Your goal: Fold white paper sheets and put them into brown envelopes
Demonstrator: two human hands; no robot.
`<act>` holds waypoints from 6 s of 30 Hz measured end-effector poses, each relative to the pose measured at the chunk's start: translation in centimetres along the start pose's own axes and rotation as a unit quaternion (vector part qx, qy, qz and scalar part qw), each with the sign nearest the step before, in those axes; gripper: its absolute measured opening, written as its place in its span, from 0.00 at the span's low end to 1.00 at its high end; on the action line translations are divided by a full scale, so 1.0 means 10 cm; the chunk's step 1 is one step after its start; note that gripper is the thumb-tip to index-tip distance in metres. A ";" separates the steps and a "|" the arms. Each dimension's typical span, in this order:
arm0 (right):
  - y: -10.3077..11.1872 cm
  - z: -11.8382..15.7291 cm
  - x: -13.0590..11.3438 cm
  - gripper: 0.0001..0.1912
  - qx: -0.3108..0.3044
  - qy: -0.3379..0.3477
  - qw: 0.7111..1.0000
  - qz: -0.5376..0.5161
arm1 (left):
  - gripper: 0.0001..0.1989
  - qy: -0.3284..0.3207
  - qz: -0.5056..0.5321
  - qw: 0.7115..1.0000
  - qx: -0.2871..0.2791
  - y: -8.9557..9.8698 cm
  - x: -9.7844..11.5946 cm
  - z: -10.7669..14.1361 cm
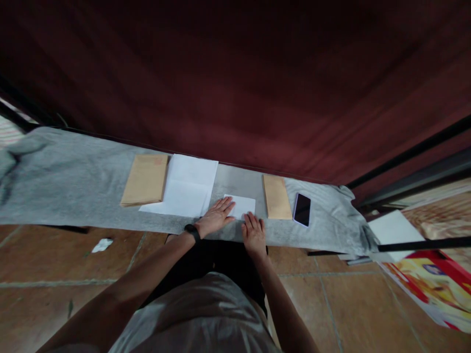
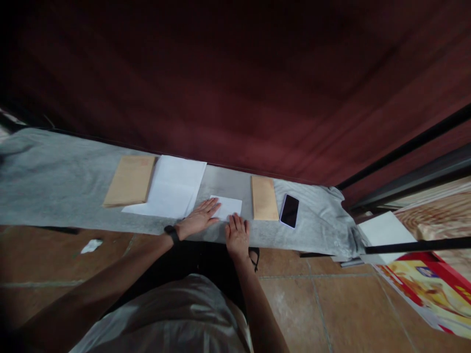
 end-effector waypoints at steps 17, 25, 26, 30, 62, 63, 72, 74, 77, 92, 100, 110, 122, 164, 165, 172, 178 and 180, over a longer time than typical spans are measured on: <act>-0.39 -0.60 -0.19 0.25 -0.044 0.007 0.999 -0.005 | 0.28 0.079 -0.044 0.995 0.037 -0.06 0.10 -0.09; -0.36 -0.52 0.08 0.27 -0.020 -0.013 0.999 0.040 | 0.30 0.115 -0.051 0.991 0.034 -0.06 0.07 -0.15; -0.36 -0.51 0.10 0.27 -0.018 -0.016 0.999 0.045 | 0.30 0.119 -0.052 0.991 0.036 -0.05 0.07 -0.15; -0.35 -0.49 0.12 0.28 -0.012 -0.016 0.998 0.054 | 0.31 0.138 -0.063 0.987 0.043 -0.03 0.09 -0.12; -0.31 -0.49 0.07 0.28 -0.004 -0.025 0.999 0.042 | 0.27 0.080 -0.060 0.992 0.079 0.08 0.62 0.45; -0.31 -0.50 0.07 0.28 -0.005 -0.023 0.999 0.043 | 0.27 0.075 -0.062 0.992 0.075 0.08 0.64 0.45; -0.23 -0.33 -0.17 0.27 0.007 0.006 1.000 0.024 | 0.26 0.057 -0.060 0.993 0.089 0.08 0.61 0.50; -0.23 -0.20 -0.29 0.26 -0.008 0.047 0.999 0.001 | 0.26 0.060 -0.059 0.992 0.090 0.07 0.60 0.51; -0.17 -0.03 -0.31 0.26 -0.012 0.047 0.999 0.010 | 0.27 0.073 -0.054 0.992 0.091 0.07 0.57 0.53; -0.07 0.14 -0.13 0.27 -0.014 0.015 0.999 0.034 | 0.29 0.137 -0.056 0.984 0.097 0.07 0.50 0.41; -0.06 0.15 -0.12 0.27 0.011 0.016 0.999 0.031 | 0.30 0.124 -0.037 0.990 0.050 -0.14 0.37 -0.01; -0.08 0.15 -0.11 0.28 0.005 -0.004 1.000 0.028 | 0.32 0.141 -0.054 0.987 0.054 -0.14 0.13 -0.27; -0.06 0.14 -0.11 0.28 0.000 -0.007 1.000 0.022 | 0.28 0.112 -0.065 0.989 0.070 -0.03 0.32 0.00; -0.06 -0.33 -0.28 0.26 0.014 0.003 0.999 -0.043 | 0.30 0.074 -0.076 0.990 0.093 0.13 0.38 0.48; -0.11 -0.39 -0.34 0.26 0.002 0.016 0.999 -0.046 | 0.29 0.071 -0.079 0.990 0.089 0.14 0.39 0.47; -0.31 -0.48 -0.31 0.26 -0.039 0.023 0.999 -0.003 | 0.27 0.068 -0.086 0.990 0.090 0.16 0.39 0.48; -0.25 -0.37 -0.07 0.27 -0.023 0.009 0.999 0.038 | 0.32 0.085 -0.073 0.989 0.097 0.12 0.42 0.48; -0.23 -0.36 -0.05 0.27 -0.022 0.011 0.999 0.040 | 0.33 0.094 -0.074 0.988 0.097 0.11 0.44 0.44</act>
Point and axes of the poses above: each hand's wrist, its own z-axis away from the middle knuckle, its own y-axis out of the back of the hand, x = y × z, the point moved 6 cm from there along -z, towards the middle knuckle, and after that the axes turned 12 degrees about x, right-handed, at the moved point
